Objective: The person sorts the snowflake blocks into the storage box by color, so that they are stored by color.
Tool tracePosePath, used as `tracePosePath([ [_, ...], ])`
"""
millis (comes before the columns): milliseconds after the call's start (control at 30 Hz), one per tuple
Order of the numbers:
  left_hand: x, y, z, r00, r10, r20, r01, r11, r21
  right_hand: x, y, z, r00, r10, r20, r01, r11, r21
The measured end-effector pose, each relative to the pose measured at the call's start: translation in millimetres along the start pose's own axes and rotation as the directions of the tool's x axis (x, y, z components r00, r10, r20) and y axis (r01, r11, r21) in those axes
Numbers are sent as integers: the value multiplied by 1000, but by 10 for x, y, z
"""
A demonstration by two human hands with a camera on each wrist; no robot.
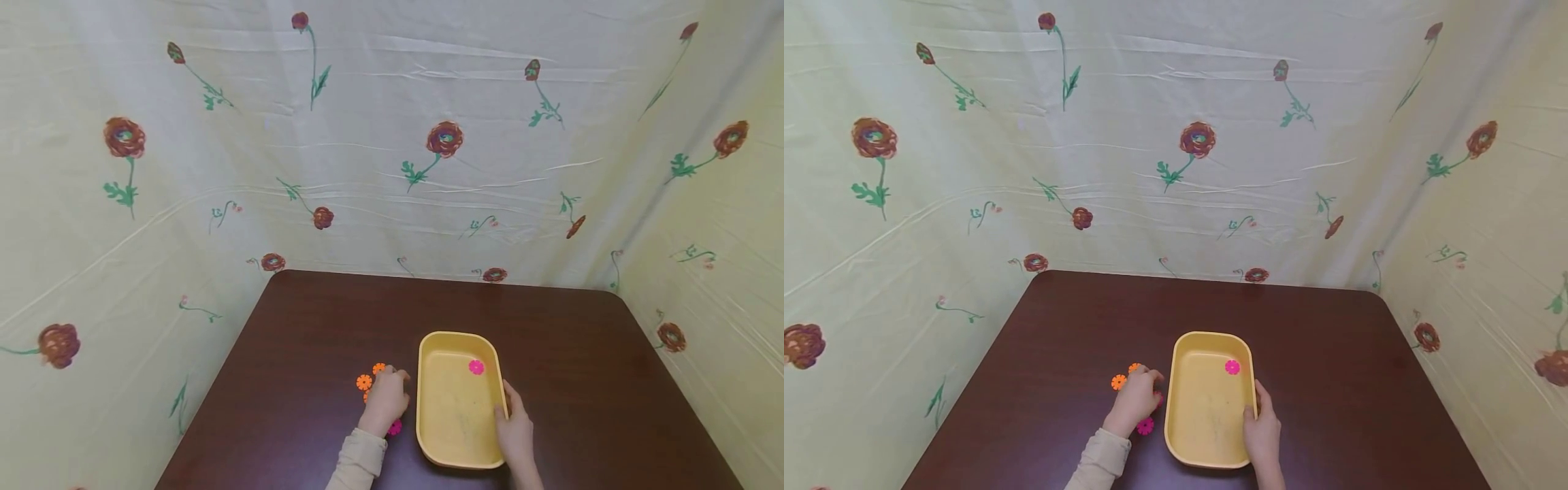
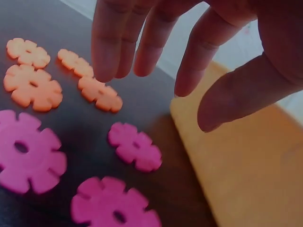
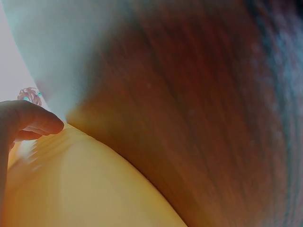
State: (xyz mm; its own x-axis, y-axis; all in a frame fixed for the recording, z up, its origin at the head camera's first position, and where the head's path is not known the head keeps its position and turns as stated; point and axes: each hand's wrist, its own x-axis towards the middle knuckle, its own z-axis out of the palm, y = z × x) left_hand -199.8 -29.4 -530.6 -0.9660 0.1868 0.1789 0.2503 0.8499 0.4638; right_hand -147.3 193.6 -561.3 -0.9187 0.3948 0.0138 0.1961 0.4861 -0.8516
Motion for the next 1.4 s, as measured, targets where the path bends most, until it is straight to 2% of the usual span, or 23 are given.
tracePosePath([
  [67, -11, -16, 30, 1000, 24, -8, -23, 999, 28, 3, -10, 4, 1000, 1, -2, -1, 1000, -2],
  [133, -21, -35, 54, 998, 54, -24, -51, 993, 105, 6, -18, 12, 1000, 1, -3, -1, 1000, -3],
  [267, -44, -84, 88, 996, 80, -44, -66, 961, 267, 8, -33, 26, 1000, 4, -7, -4, 1000, -5],
  [400, -63, -130, 95, 995, 82, -57, -59, 945, 320, 13, -56, 30, 1000, 8, -7, -8, 1000, -6],
  [833, -73, -185, 210, 995, 39, -95, -8, 953, 302, 12, -59, 33, 1000, 31, 0, -31, 1000, -2],
  [1033, -48, -185, 232, 998, -5, -67, 22, 969, 244, 22, -59, 43, 1000, 29, -2, -29, 1000, 2],
  [1400, -29, -185, 223, 999, -34, -30, 39, 985, 166, -1, -93, 42, 999, -16, -52, 16, 1000, -1],
])
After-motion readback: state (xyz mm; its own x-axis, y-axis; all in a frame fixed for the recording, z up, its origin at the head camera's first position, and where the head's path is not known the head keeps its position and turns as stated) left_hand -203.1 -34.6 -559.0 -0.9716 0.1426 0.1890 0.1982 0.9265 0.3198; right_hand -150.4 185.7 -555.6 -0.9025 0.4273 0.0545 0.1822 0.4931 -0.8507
